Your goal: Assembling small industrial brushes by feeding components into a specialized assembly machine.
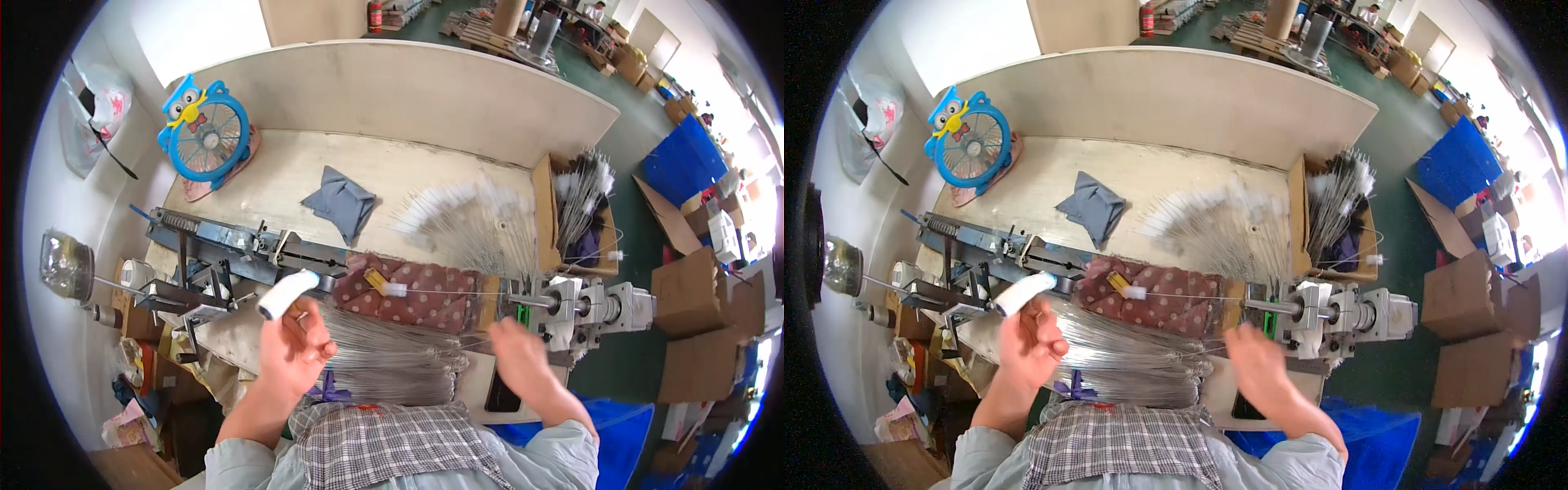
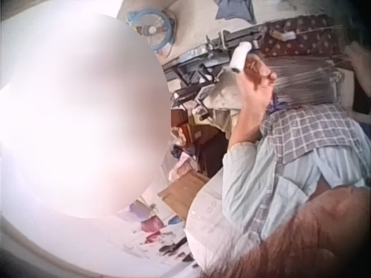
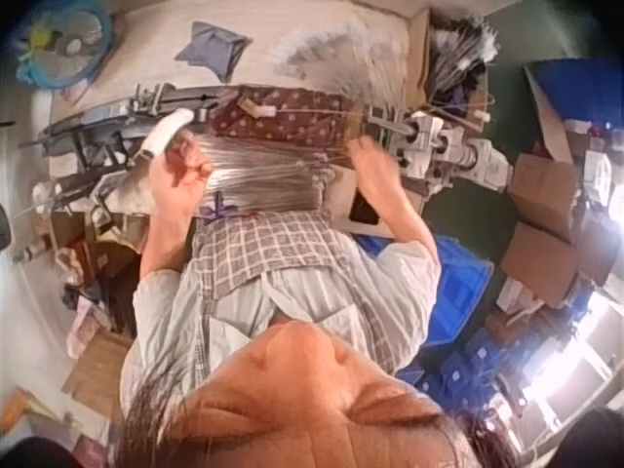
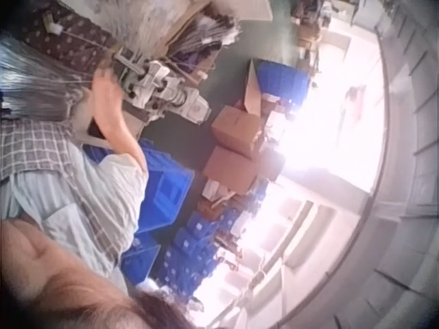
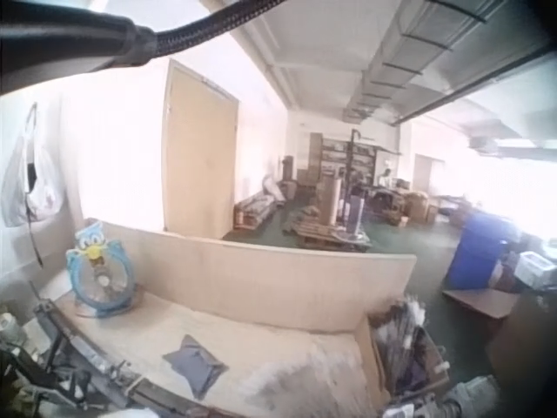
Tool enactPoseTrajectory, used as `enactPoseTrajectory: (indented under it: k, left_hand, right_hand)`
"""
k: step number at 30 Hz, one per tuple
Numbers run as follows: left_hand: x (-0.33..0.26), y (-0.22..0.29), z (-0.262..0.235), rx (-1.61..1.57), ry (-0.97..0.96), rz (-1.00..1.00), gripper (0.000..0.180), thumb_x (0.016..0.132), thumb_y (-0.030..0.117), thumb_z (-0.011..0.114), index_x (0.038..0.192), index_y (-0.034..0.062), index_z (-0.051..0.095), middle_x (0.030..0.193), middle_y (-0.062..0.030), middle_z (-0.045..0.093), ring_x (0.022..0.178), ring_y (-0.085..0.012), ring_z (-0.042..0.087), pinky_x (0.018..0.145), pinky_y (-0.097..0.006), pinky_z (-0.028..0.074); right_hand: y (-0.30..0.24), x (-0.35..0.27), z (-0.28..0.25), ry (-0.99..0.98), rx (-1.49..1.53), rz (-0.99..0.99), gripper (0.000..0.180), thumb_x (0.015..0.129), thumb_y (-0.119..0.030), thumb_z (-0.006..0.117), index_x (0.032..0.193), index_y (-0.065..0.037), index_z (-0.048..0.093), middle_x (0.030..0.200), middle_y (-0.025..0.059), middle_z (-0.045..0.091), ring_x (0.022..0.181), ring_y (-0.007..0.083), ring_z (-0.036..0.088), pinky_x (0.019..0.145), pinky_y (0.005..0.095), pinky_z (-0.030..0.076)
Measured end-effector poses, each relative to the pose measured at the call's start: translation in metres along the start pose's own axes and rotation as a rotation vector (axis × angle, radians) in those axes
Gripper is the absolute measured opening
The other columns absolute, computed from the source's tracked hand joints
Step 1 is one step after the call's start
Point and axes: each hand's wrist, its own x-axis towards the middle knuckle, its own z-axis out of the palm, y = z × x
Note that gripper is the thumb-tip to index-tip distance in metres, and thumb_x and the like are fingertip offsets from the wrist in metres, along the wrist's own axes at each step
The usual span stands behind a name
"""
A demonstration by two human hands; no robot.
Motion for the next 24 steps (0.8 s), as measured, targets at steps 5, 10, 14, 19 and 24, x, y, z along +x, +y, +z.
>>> enactPoseTrajectory:
  k: [5,10,14,19,24]
  left_hand:
    - [0.007,-0.034,0.0,0.414,-0.196,-0.115,0.036,0.096,0.037,0.045,0.092,0.0044,0.06,0.069,-0.006,0.061,0.047,-0.0157,0.053,0.056,-0.033,0.05]
    - [0.059,-0.088,0.067,1.421,-0.59,0.799,0.021,0.09,0.017,0.053,0.105,0.0023,0.056,0.09,-0.0118,0.062,0.06,-0.022,0.062,0.054,-0.032,0.05]
    - [0.113,-0.127,0.077,1.768,-0.481,1.021,0.013,0.085,0.013,0.055,0.097,0.0076,0.057,0.084,-0.0099,0.059,0.063,-0.0257,0.061,0.054,-0.036,0.049]
    - [0.148,-0.131,0.079,1.89,-0.513,1.234,0.006,0.078,0.014,0.058,0.081,0.0114,0.053,0.072,-0.0047,0.053,0.065,-0.0258,0.06,0.054,-0.04,0.048]
    - [0.17,-0.124,0.075,2.1,-0.526,1.277,0.029,0.076,0.018,0.062,0.105,0.0134,0.064,0.099,-0.0057,0.063,0.085,-0.0206,0.061,0.072,-0.035,0.05]
  right_hand:
    - [0.033,-0.003,-0.081,0.484,-0.024,0.02,0.024,0.069,0.006,0.055,0.092,0.0,0.061,0.082,0.0126,0.058,0.076,0.0307,0.059,0.066,0.0388,0.049]
    - [0.023,0.022,-0.085,0.584,0.218,0.001,0.028,0.072,0.011,0.052,0.095,0.001,0.065,0.086,0.0131,0.065,0.071,0.023,0.062,0.063,0.0312,0.051]
    - [0.017,0.058,-0.054,0.419,0.363,-0.026,0.027,0.077,0.003,0.057,0.103,-0.003,0.063,0.084,0.0129,0.064,0.069,0.0281,0.062,0.062,0.0328,0.05]
    - [0.033,0.073,-0.031,0.459,0.298,-0.026,0.018,0.081,-0.013,0.062,0.097,-0.009,0.067,0.08,0.0131,0.064,0.07,0.0327,0.06,0.062,0.0372,0.049]
    - [0.03,0.075,-0.049,0.122,0.419,-0.063,0.011,0.071,-0.019,0.071,0.076,-0.01,0.072,0.067,0.0055,0.064,0.067,0.023,0.057,0.062,0.0328,0.047]
